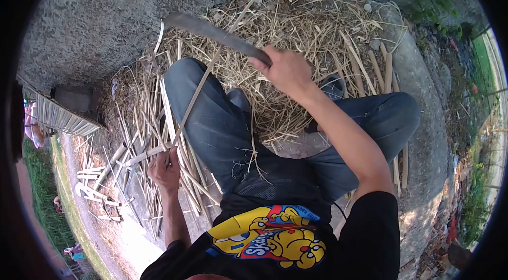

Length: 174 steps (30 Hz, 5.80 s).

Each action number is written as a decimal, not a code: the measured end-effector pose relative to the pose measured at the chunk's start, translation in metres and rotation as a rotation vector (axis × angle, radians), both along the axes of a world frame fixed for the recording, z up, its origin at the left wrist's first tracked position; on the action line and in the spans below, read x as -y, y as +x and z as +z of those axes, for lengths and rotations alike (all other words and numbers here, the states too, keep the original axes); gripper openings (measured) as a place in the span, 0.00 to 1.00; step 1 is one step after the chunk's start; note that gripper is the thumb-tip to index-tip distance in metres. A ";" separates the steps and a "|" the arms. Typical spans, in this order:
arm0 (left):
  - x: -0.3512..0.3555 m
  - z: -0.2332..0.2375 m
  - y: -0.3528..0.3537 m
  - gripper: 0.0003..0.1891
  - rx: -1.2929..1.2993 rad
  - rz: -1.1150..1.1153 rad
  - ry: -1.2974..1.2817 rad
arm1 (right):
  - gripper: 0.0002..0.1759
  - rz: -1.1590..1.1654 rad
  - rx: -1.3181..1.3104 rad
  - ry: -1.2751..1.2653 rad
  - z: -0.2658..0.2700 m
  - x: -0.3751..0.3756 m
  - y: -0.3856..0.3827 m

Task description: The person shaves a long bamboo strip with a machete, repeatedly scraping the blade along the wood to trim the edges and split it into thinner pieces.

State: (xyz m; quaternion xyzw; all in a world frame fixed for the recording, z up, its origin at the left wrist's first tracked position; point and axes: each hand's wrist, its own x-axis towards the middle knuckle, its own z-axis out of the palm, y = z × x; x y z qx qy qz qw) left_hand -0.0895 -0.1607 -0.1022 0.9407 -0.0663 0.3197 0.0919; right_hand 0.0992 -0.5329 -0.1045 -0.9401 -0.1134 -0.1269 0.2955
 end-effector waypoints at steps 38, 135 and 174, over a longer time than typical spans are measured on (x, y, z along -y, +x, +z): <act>-0.080 -0.020 -0.022 0.15 -0.272 0.030 -0.321 | 0.36 -0.189 -0.113 0.003 -0.004 0.082 0.033; -0.091 0.034 -0.062 0.11 -0.383 0.104 -0.297 | 0.21 -0.251 -0.442 0.982 -0.008 0.036 0.026; -0.073 -0.004 0.007 0.12 0.085 -0.110 0.162 | 0.24 -0.129 -0.673 0.927 0.010 0.020 -0.012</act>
